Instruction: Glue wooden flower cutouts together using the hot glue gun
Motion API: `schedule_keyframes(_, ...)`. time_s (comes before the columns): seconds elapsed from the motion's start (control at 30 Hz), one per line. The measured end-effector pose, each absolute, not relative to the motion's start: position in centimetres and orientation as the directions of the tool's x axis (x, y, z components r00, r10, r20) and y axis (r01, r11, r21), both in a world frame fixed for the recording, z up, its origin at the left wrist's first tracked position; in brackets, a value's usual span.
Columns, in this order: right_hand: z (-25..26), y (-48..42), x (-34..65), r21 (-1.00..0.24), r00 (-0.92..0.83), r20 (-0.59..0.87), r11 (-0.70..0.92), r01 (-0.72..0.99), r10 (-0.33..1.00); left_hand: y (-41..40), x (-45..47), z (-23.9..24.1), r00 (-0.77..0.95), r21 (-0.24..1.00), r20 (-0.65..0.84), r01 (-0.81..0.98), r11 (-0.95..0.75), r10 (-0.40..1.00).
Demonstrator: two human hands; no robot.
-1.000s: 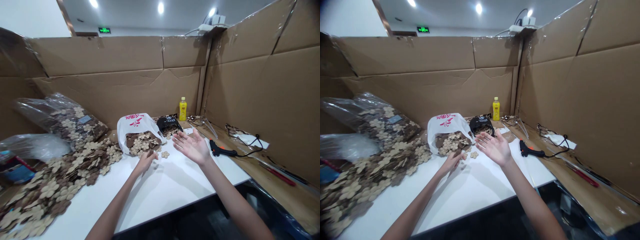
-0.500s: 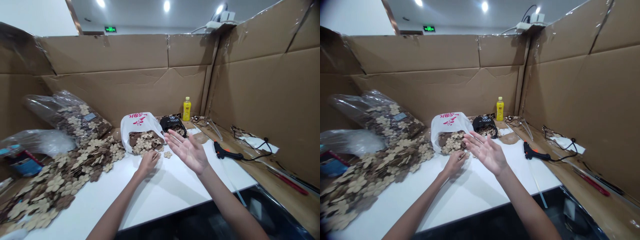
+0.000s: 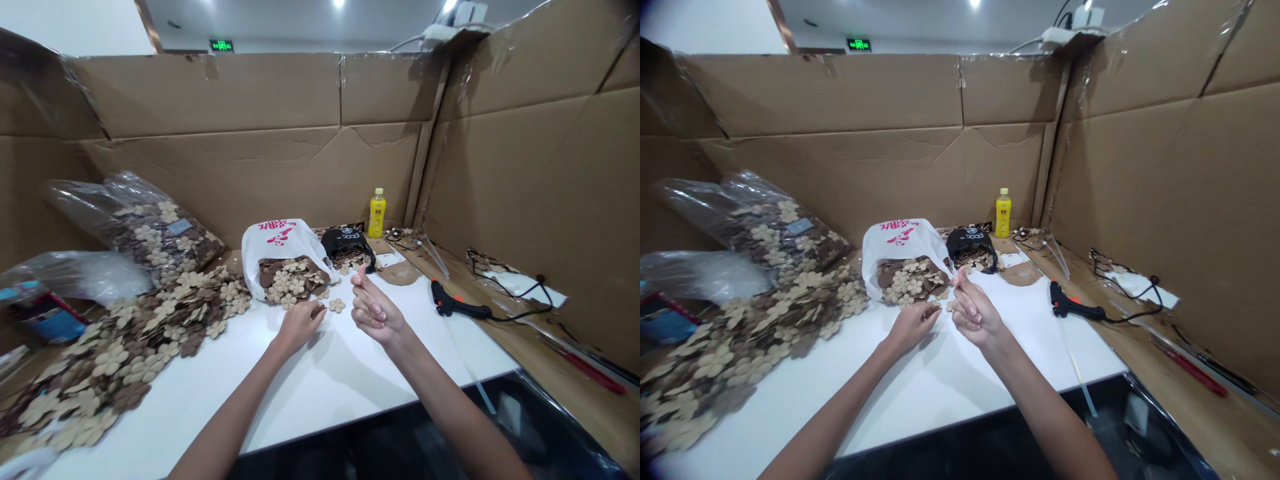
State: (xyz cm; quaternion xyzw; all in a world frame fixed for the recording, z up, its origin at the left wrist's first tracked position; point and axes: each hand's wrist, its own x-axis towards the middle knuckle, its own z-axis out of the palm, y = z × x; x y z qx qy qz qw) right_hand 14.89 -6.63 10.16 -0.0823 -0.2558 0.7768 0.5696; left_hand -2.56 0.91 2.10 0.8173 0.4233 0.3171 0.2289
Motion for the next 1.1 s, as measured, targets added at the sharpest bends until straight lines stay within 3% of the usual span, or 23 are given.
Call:
schedule_keyframes(0.27,10.2,-6.6,15.2,-0.48,-0.289,0.204,-0.162,-0.862,0.935,1.2,-2.4,2.2,0.411,0.66,0.343,0.533,-0.528,0.844)
schedule_keyframes(0.47,9.3,-7.4,16.9,-0.677,-0.265,0.23,-0.042,-0.734,0.936,2.2,-2.4,1.6,0.192,0.89,0.296,0.3,-0.343,0.936)
schedule_keyframes(0.53,8.5,-8.5,18.3,-0.835,-0.307,0.22,0.016,-0.55,0.926,2.5,-2.3,1.2,0.135,0.947,0.249,0.172,-0.27,0.959)
schedule_keyframes(0.6,7.5,-10.0,20.2,-0.967,-0.394,0.168,0.074,-0.244,0.903,2.7,-2.1,0.9,0.1,0.969,0.223,0.083,-0.231,0.97)
schedule_keyframes(0.67,6.4,-11.9,22.1,-0.985,-0.444,0.049,0.117,0.126,0.894,2.7,-1.8,0.5,0.088,0.977,0.202,0.045,-0.207,0.975)
schedule_keyframes(0.73,5.3,-13.9,23.4,-0.859,-0.356,-0.039,0.151,0.49,0.934,2.4,-1.5,0.0,0.098,0.985,0.167,0.032,-0.171,0.981)
schedule_keyframes(0.83,3.2,-16.1,23.9,-0.465,-0.162,0.109,0.195,0.864,0.981,1.9,-1.1,-0.5,0.148,0.991,0.126,0.035,-0.132,0.981)
schedule_keyframes(0.9,1.8,-16.8,23.7,-0.21,-0.192,0.246,0.246,0.946,0.95,1.7,-0.9,-0.7,0.18,0.99,0.123,0.039,-0.133,0.976)
schedule_keyframes(0.97,0.7,-17.0,24.0,-0.035,-0.257,0.3,0.279,0.96,0.919,1.6,-0.8,-0.7,0.205,0.989,0.127,0.041,-0.139,0.97)
schedule_keyframes(1.1,0.1,-15.9,27.6,0.134,-0.237,0.343,0.203,0.97,0.909,1.5,-0.8,-0.4,0.259,0.987,0.125,0.065,-0.146,0.958)
